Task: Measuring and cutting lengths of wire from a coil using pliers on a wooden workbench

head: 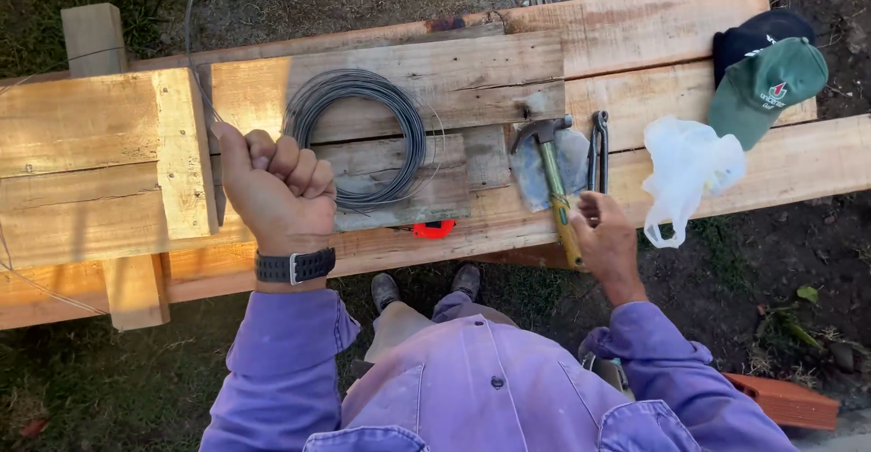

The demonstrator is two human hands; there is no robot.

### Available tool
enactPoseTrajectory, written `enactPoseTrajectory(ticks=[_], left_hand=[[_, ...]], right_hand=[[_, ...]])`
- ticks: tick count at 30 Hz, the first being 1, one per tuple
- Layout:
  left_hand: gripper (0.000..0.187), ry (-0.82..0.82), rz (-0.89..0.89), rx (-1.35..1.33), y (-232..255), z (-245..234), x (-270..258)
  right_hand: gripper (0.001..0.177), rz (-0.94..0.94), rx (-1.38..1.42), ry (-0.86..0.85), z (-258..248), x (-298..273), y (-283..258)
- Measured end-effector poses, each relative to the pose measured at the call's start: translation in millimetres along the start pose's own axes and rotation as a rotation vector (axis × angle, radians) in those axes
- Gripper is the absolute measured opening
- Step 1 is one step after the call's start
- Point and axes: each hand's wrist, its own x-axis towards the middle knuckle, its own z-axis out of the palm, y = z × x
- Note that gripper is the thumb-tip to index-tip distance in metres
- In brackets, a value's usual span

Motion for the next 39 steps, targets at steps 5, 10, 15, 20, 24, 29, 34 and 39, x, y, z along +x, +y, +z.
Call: enactPoseTrajectory(ticks=[5, 10, 15, 20, 24, 29, 34, 39], left_hand=[[0.052, -0.037, -0.026, 0.048, 1.2, 11.5, 0.9], [0.051, -0.059, -0.001, -0.061, -1.3, 15.2, 8.5], [0.054, 0.055, -0.038, -0.091, 1.1, 38.1, 9.2], [0.053, 0.020, -0.062, -0.089, 2.4, 32.5, 16.8], [0.051, 0.004, -0.080, -0.058, 9.1, 27.1, 17.6], [0.052, -0.065, -0.132, -0.035, 10.7, 24.9, 16.4], [0.051, -0.085, -0.189, 0.017, 16.3, 32.8, 7.9], [0.050, -0.133, -0.163, 0.066, 21.2, 40.8, -4.9]], right_hand=[[0.056, 0.352, -0.249, -0.089, -12.5, -4.6, 80.7], [0.076, 0.419, -0.369, -0.274, 10.3, 17.0, 159.1], [0.037, 0.437, -0.428, -0.272, -8.1, 32.5, 128.2], [0.011, 0.494, 0.371, -0.136, -10.1, 27.3, 118.3], [0.028, 0.273, 0.215, -0.111, -44.9, -13.7, 24.0], [0.012, 0.101, 0.557, -0.408, -48.9, -29.5, -6.9], [0.031, 0.106, 0.398, -0.763, -22.8, -24.9, -57.1], [0.052, -0.019, 0.134, -1.043, 3.4, -29.2, -97.0]])
